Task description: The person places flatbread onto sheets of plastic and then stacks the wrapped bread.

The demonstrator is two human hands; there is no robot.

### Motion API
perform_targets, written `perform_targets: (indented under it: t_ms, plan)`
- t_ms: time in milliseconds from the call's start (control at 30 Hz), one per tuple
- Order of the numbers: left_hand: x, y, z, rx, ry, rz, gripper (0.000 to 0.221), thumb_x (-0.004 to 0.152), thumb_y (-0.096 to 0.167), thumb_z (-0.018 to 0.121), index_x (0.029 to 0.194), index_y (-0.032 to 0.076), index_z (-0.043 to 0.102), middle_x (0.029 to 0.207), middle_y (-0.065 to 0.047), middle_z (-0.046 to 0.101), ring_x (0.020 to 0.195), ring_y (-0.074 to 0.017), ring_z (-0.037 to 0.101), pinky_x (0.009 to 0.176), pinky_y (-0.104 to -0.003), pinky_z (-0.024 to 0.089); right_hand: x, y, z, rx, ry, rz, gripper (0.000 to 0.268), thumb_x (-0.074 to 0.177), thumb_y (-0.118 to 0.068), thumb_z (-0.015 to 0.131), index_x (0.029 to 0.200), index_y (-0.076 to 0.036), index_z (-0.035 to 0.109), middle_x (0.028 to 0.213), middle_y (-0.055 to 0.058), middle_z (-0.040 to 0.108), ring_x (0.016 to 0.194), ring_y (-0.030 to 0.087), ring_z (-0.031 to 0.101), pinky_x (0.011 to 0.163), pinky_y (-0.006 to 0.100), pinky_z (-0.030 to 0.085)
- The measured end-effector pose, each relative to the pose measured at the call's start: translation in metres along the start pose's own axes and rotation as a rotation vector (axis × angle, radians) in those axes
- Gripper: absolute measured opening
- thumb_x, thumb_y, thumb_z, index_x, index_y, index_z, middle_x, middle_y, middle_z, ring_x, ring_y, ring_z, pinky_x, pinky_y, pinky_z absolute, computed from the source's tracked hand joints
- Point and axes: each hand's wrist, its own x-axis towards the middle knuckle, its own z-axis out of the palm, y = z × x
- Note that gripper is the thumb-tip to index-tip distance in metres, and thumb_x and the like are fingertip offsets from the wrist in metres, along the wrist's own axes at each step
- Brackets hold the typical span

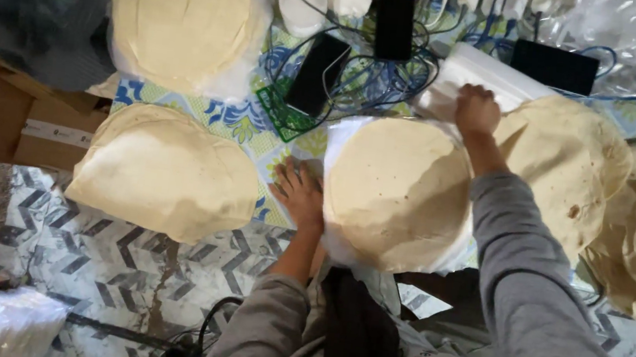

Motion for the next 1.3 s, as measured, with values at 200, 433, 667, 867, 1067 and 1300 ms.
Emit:
perform_targets:
  t_ms: [200, 433, 667, 867, 1067, 1300]
  plan:
    - [0.002, -0.002, 0.018, 0.016, 0.025, -0.007, 0.059, 0.092, 0.042, 0.059, 0.145, 0.016, 0.055, 0.165, -0.009, 0.033, 0.155, -0.0375, 0.020, 0.120, -0.068, 0.009, 0.062, 0.116, 0.045, 0.482, 0.424, -0.001, 0.005, 0.089, -0.014, 0.068, 0.091, -0.013, 0.072, 0.093, 0.012, 0.070, 0.083, 0.034, 0.067, 0.071, 0.045, 0.053]
    - [0.002, -0.001, 0.010, -0.081, 0.023, -0.001, 0.063, 0.086, 0.041, 0.064, 0.143, 0.014, 0.054, 0.162, -0.012, 0.035, 0.153, -0.0403, 0.021, 0.120, -0.069, 0.009, 0.099, 0.156, -0.072, 1.544, 0.939, -0.197, 0.026, 0.109, 0.004, 0.057, 0.085, -0.003, 0.053, 0.074, 0.001, 0.044, 0.064, 0.015, 0.036, 0.057, 0.028, 0.031]
    - [0.006, 0.001, -0.006, -0.123, -0.046, -0.037, 0.059, 0.087, 0.037, 0.064, 0.140, 0.014, 0.055, 0.161, -0.013, 0.036, 0.155, -0.0387, 0.017, 0.120, -0.068, 0.007, 0.045, 0.164, -0.090, 0.778, 1.018, 0.382, 0.033, 0.115, -0.010, 0.058, 0.091, 0.010, 0.049, 0.082, 0.021, 0.045, 0.073, 0.030, 0.035, 0.065, 0.040, 0.035]
    - [0.011, 0.006, 0.008, -0.120, 0.042, -0.029, 0.059, 0.089, 0.037, 0.063, 0.141, 0.013, 0.055, 0.164, -0.011, 0.034, 0.155, -0.0381, 0.018, 0.120, -0.068, 0.008, 0.061, 0.177, -0.059, 1.478, 1.138, 0.352, 0.020, 0.105, -0.010, 0.065, 0.113, 0.009, 0.065, 0.116, 0.020, 0.072, 0.100, 0.029, 0.067, 0.091, 0.043, 0.058]
    - [0.005, 0.007, 0.002, -0.118, 0.042, -0.043, 0.057, 0.088, 0.037, 0.063, 0.139, 0.012, 0.056, 0.161, -0.012, 0.037, 0.154, -0.0393, 0.022, 0.120, -0.069, 0.012, 0.054, 0.215, 0.022, 0.890, 1.059, 0.868, 0.026, 0.093, -0.024, 0.073, 0.095, 0.003, 0.072, 0.096, 0.018, 0.077, 0.074, 0.019, 0.064, 0.071, 0.038, 0.060]
    - [0.001, 0.004, 0.006, -0.085, 0.067, -0.033, 0.056, 0.086, 0.035, 0.064, 0.137, 0.014, 0.058, 0.161, -0.011, 0.038, 0.153, -0.0391, 0.024, 0.119, -0.070, 0.014, 0.041, 0.145, -0.110, -0.195, 0.788, 0.302, 0.019, 0.093, -0.014, 0.064, 0.104, -0.008, 0.078, 0.099, 0.011, 0.078, 0.080, 0.029, 0.072, 0.065, 0.040, 0.055]
